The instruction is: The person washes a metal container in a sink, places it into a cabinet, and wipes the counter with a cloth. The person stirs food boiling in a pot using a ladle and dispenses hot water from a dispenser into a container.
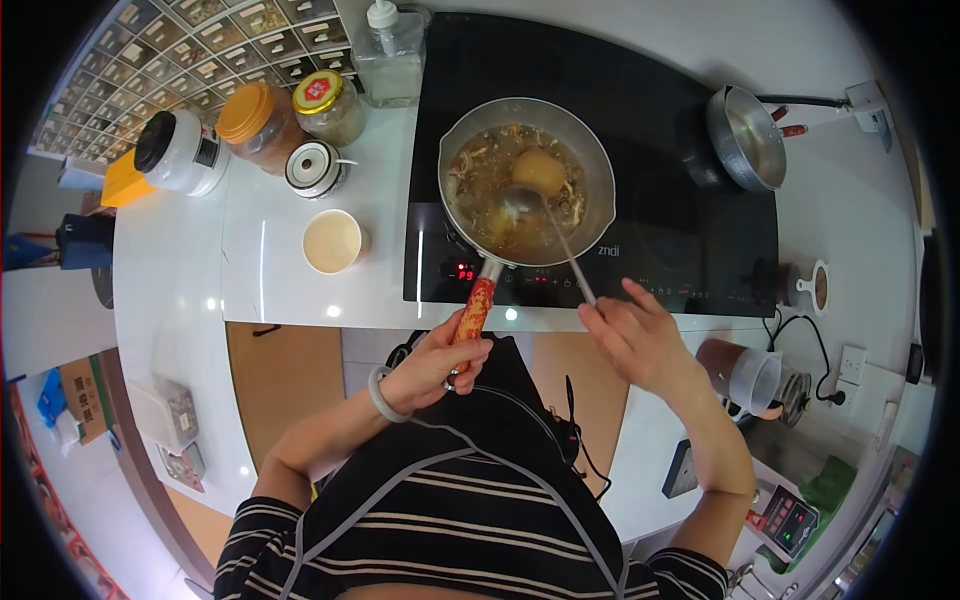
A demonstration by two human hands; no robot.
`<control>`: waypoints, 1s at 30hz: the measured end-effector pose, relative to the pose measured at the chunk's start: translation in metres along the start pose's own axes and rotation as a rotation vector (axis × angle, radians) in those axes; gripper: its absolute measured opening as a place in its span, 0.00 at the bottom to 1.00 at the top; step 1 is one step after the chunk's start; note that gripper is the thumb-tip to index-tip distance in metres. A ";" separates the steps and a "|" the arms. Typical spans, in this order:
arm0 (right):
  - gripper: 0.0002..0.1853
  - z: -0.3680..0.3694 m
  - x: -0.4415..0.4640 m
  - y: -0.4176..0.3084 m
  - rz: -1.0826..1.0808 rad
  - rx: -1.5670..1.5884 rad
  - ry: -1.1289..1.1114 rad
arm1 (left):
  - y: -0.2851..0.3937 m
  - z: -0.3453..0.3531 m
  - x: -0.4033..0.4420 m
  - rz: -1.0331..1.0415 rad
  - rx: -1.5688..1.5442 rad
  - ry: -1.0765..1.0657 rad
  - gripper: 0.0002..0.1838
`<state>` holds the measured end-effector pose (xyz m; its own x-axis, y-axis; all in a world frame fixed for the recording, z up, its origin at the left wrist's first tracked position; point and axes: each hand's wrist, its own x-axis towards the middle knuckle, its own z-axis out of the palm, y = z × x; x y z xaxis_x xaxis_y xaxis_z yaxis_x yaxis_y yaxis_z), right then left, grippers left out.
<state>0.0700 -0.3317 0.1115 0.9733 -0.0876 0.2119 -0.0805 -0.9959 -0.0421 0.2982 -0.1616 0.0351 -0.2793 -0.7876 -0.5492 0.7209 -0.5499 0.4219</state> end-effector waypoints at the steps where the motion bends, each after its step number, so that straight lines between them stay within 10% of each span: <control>1: 0.22 0.001 0.001 0.004 0.007 -0.016 -0.001 | 0.000 0.000 0.000 0.001 0.000 0.000 0.30; 9: 0.17 -0.014 -0.007 0.013 0.283 0.158 0.056 | -0.001 0.000 0.000 0.009 -0.030 0.001 0.30; 12: 0.13 -0.008 0.003 0.012 0.971 0.961 0.365 | -0.001 0.000 0.000 0.004 -0.034 0.007 0.30; 16: 0.15 0.030 0.003 0.027 1.181 1.374 0.628 | 0.000 0.002 -0.001 0.014 -0.029 0.011 0.29; 30: 0.11 -0.010 0.010 0.042 0.663 0.645 0.578 | -0.001 0.002 -0.001 0.033 -0.055 -0.022 0.28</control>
<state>0.0739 -0.3744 0.1218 0.5167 -0.7683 0.3778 -0.2603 -0.5613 -0.7856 0.2968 -0.1605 0.0369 -0.2684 -0.8113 -0.5194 0.7637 -0.5078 0.3985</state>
